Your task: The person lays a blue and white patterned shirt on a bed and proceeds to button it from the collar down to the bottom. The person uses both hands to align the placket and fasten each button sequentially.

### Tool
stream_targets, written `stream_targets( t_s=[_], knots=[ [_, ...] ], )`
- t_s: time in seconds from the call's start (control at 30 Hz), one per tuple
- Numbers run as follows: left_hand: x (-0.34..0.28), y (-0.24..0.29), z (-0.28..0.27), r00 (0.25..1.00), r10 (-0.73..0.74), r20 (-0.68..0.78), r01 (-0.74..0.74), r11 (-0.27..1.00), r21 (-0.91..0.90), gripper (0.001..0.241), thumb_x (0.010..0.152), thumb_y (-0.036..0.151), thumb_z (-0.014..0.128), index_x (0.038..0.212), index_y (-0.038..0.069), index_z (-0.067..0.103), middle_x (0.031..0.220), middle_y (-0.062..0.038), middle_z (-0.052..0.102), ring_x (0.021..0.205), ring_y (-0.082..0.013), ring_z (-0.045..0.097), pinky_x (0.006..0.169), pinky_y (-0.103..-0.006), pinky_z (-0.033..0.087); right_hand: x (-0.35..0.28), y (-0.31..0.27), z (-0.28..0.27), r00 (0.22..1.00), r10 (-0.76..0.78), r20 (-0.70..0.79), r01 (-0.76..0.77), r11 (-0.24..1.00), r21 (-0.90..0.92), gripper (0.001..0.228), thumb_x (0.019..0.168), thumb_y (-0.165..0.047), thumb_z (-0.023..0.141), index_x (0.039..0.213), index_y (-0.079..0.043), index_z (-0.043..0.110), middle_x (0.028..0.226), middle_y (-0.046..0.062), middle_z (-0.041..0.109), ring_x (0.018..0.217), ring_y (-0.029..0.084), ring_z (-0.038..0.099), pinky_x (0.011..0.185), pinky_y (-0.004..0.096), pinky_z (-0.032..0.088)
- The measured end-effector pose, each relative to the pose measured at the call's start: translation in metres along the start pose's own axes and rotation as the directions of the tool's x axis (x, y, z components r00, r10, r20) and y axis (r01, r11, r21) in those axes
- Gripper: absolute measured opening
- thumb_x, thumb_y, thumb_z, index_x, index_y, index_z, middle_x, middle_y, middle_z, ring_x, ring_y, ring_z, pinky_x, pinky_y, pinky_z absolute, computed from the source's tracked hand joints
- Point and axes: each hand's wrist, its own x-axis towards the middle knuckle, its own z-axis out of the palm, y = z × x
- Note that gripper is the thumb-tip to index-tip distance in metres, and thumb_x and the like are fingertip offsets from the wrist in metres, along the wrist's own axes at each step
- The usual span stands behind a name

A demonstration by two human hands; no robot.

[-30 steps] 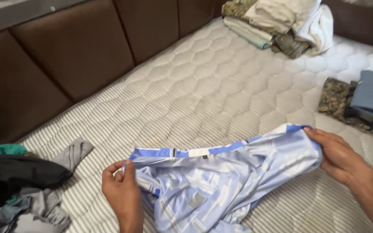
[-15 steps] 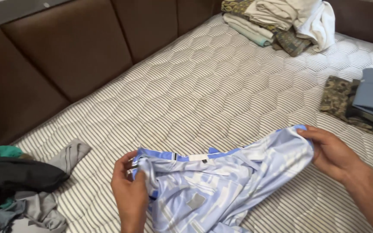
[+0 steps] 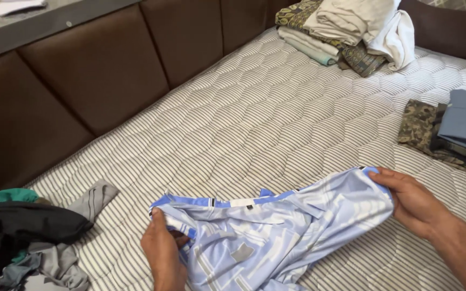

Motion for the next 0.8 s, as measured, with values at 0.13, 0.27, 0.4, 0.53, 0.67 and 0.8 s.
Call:
stream_targets(
  t_s=[0.13, 0.27, 0.4, 0.53, 0.67, 0.8],
  knots=[
    [-0.001, 0.002, 0.011, 0.971, -0.179, 0.158, 0.194, 0.977, -0.084, 0.043, 0.105, 0.041, 0.051, 0.096, 0.002, 0.068, 0.083, -0.007, 0.070, 0.073, -0.0204, 0.064, 0.068, -0.0376, 0.054, -0.002, -0.007, 0.022, 0.999, 0.036, -0.016, -0.037, 0.998, -0.057, 0.027, 0.100, -0.020, 0.057, 0.116, -0.001, 0.066, 0.107, 0.008, 0.071, 0.091, 0.017, 0.069, 0.083, 0.033, 0.056],
    [0.015, 0.017, 0.021, 0.891, -0.258, 0.373, 0.343, 0.921, -0.184, 0.041, 0.103, 0.040, 0.052, 0.095, 0.003, 0.067, 0.083, -0.008, 0.069, 0.074, -0.0246, 0.065, 0.072, -0.0420, 0.054, 0.016, -0.012, 0.019, 1.000, -0.005, 0.007, 0.006, 0.999, -0.051, 0.026, 0.101, -0.021, 0.057, 0.116, 0.000, 0.065, 0.106, 0.009, 0.071, 0.090, 0.017, 0.069, 0.082, 0.034, 0.057],
    [0.004, 0.086, 0.037, 0.867, -0.194, 0.459, 0.332, 0.912, -0.241, 0.029, 0.096, 0.023, 0.047, 0.099, 0.002, 0.067, 0.090, -0.009, 0.072, 0.083, -0.0229, 0.068, 0.080, -0.0402, 0.057, 0.021, -0.048, 0.027, 0.995, -0.042, -0.090, 0.043, 0.999, 0.000, 0.026, 0.103, -0.020, 0.055, 0.117, 0.000, 0.063, 0.108, 0.012, 0.069, 0.092, 0.020, 0.069, 0.087, 0.036, 0.058],
    [0.016, 0.109, 0.044, 0.871, 0.065, 0.488, -0.081, 0.997, 0.012, 0.023, 0.094, 0.008, 0.051, 0.104, 0.001, 0.070, 0.097, -0.012, 0.068, 0.085, -0.0224, 0.060, 0.079, -0.0392, 0.049, 0.018, -0.076, 0.029, 0.973, -0.166, -0.160, 0.161, 0.986, -0.044, 0.027, 0.104, -0.018, 0.053, 0.124, -0.001, 0.062, 0.112, 0.009, 0.069, 0.095, 0.018, 0.068, 0.089, 0.035, 0.056],
    [-0.016, 0.143, 0.042, 0.628, 0.617, 0.474, -0.744, 0.654, 0.135, 0.029, 0.091, -0.002, 0.051, 0.108, -0.001, 0.074, 0.101, -0.013, 0.067, 0.089, -0.0196, 0.060, 0.080, -0.0358, 0.047, 0.004, -0.105, 0.026, 0.883, -0.449, -0.139, 0.433, 0.892, -0.133, 0.029, 0.105, -0.016, 0.055, 0.128, 0.000, 0.063, 0.113, 0.007, 0.069, 0.097, 0.016, 0.066, 0.088, 0.034, 0.053],
    [0.221, 0.052, 0.043, 0.438, 0.858, 0.270, -0.885, 0.463, -0.036, 0.052, 0.074, 0.000, 0.065, 0.126, 0.000, 0.063, 0.107, -0.011, 0.068, 0.099, -0.0165, 0.064, 0.085, -0.0298, 0.052, 0.038, -0.123, -0.015, 0.641, -0.765, -0.064, 0.762, 0.644, -0.069, 0.028, 0.109, -0.016, 0.055, 0.130, 0.000, 0.062, 0.114, 0.007, 0.069, 0.101, 0.017, 0.065, 0.090, 0.034, 0.052]
  ],
)
